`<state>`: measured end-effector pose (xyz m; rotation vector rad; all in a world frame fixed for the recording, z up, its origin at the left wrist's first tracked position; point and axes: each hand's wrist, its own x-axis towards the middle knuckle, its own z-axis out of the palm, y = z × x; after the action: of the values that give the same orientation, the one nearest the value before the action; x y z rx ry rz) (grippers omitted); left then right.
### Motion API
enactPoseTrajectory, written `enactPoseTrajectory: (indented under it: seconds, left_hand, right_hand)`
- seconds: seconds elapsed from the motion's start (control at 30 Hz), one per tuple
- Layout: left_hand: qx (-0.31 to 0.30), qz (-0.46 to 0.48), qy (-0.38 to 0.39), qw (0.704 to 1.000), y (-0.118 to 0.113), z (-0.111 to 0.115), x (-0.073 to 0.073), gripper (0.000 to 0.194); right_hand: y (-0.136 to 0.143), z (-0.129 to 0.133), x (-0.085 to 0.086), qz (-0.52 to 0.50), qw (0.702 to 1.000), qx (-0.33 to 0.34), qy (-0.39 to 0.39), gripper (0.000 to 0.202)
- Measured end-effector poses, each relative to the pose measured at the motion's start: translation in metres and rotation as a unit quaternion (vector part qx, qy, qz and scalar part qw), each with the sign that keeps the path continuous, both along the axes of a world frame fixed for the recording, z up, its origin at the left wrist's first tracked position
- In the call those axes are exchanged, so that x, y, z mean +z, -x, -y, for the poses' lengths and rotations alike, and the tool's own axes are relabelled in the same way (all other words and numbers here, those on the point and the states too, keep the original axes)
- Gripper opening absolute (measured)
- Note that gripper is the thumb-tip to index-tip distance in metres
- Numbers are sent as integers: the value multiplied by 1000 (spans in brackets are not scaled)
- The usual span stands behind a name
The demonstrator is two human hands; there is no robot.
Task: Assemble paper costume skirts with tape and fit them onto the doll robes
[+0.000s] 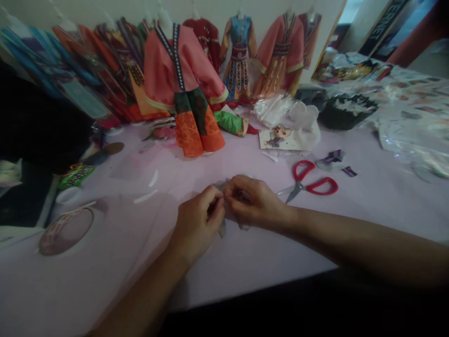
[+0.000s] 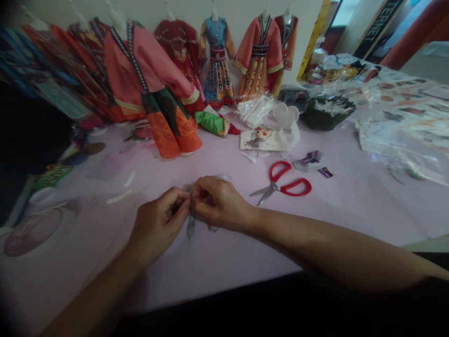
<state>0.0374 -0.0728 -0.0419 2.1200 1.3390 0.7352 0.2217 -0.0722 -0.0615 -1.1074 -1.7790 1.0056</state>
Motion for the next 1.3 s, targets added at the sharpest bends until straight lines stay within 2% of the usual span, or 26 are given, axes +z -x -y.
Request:
enactPoseTrajectory:
  seconds: [0.3,0.57,0.87,1.07,1.3]
  left_hand:
    - [-1,-3,-31,1000,1,1,-2,10]
    - [2,-5,-31,999,-1,2,-2,10]
    - [19,22,22,999,-2,2,3,13]
    - [30,48,42,998,-3,2,3,9]
    - [31,130,117,984,-2,-2,5,13]
  right_hand:
    - [0,0,-1,-12,1000,9,-4,7]
    - [1,2,8,-27,998,1,56,7]
    - [1,3,13,-126,983,26,133,7]
    - [1,4,16,-109,985,27,130,9]
    - [1,1,12,-195,961,70,183,5]
